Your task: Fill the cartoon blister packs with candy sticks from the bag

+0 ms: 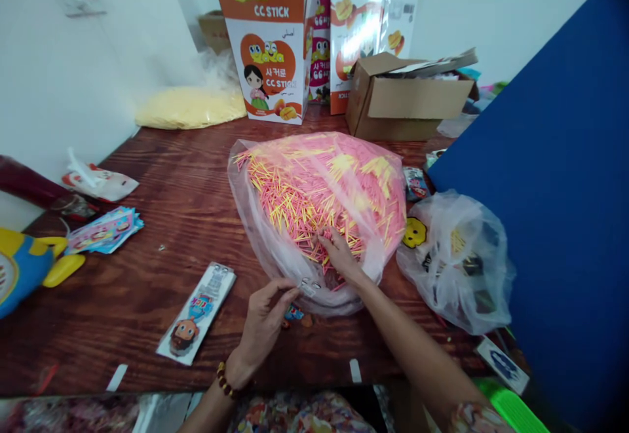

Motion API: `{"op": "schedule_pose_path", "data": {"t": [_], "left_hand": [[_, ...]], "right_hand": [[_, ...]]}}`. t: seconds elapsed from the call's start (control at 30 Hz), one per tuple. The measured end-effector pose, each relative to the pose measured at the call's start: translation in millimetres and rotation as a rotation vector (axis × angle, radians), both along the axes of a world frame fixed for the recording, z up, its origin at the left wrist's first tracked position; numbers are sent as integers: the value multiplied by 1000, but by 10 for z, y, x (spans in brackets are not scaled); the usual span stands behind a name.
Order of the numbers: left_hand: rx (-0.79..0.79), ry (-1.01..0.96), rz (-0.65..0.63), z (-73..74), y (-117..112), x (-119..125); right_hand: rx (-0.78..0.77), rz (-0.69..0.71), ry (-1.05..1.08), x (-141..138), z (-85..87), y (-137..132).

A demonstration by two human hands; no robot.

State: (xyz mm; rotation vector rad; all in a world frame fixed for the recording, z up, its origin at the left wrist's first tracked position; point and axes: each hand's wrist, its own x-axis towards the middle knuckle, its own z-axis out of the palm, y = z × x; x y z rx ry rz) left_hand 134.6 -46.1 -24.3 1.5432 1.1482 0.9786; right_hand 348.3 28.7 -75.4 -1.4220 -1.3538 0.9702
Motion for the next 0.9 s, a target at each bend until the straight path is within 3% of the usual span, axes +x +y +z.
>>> {"op": "schedule_pose_path", "data": {"t": [0.23, 0.4, 0.53, 0.77, 0.83, 0.9], "left_hand": [[-126, -124, 111, 56, 115, -71], [-186, -191, 169, 52, 200, -133], [-195, -214, 193, 0, 274, -161], [-192, -171, 182, 28, 435, -153], [-187, -159, 169, 54, 465, -128], [-181, -153, 157, 60, 471, -111]], "right_hand": [[-47, 20, -115, -22, -52, 36], [3, -10, 37, -30, -14, 36], [-8, 36, -36, -58, 13, 32], [-69, -69, 326, -5, 133, 234], [-117, -33, 292, 31, 182, 278], [-135, -1, 107, 68, 216, 293]]}}
